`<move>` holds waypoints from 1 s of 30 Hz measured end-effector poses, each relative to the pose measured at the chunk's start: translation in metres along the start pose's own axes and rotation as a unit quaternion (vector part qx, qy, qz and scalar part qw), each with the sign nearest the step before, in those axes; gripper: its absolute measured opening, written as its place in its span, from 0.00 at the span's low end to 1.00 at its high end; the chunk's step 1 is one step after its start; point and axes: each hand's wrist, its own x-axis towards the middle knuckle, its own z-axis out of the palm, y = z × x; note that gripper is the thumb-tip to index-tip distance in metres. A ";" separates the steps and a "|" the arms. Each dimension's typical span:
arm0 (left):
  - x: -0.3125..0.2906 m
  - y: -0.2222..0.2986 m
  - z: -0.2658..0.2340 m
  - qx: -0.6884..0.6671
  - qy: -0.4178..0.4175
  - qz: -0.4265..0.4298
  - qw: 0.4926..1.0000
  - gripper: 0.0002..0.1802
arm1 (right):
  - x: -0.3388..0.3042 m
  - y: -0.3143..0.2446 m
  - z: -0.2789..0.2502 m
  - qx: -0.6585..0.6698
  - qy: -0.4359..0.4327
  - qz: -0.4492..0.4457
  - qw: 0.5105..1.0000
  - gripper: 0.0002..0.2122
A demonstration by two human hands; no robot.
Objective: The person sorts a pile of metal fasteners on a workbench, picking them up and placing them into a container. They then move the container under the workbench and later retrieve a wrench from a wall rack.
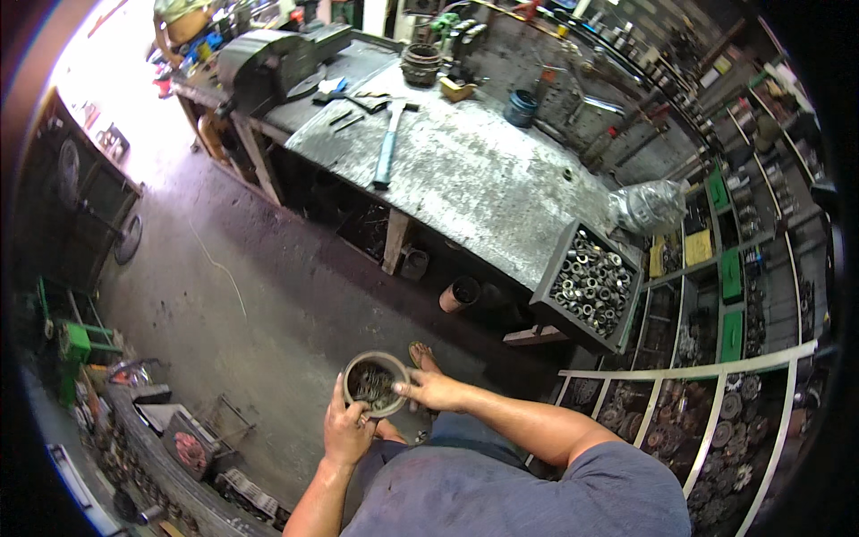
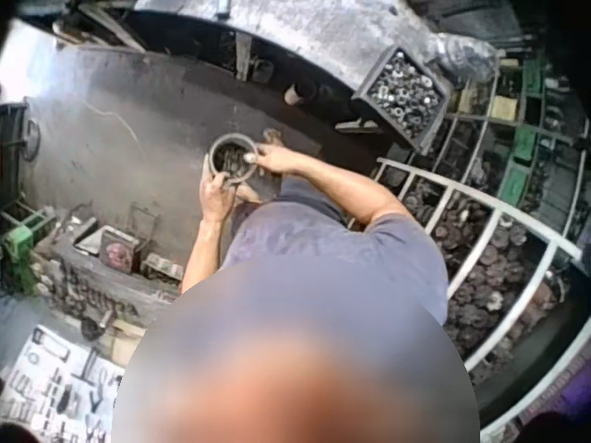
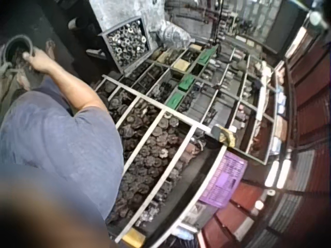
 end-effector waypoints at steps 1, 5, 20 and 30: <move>-0.021 -0.015 0.008 -0.001 0.002 -0.030 1.000 0.15 | 0.017 0.016 0.013 -0.032 -0.012 0.025 0.999 0.40; -0.083 -0.072 0.063 -0.018 -0.006 -0.172 0.985 0.16 | 0.072 0.103 0.022 0.003 -0.059 0.157 0.986 0.39; -0.153 -0.142 0.345 -0.071 -0.092 -0.353 0.928 0.22 | 0.373 0.471 -0.262 0.536 0.408 0.149 0.723 0.36; -0.136 -0.149 0.371 -0.017 -0.125 -0.332 0.935 0.18 | 0.426 0.488 -0.349 0.602 0.482 0.012 0.636 0.15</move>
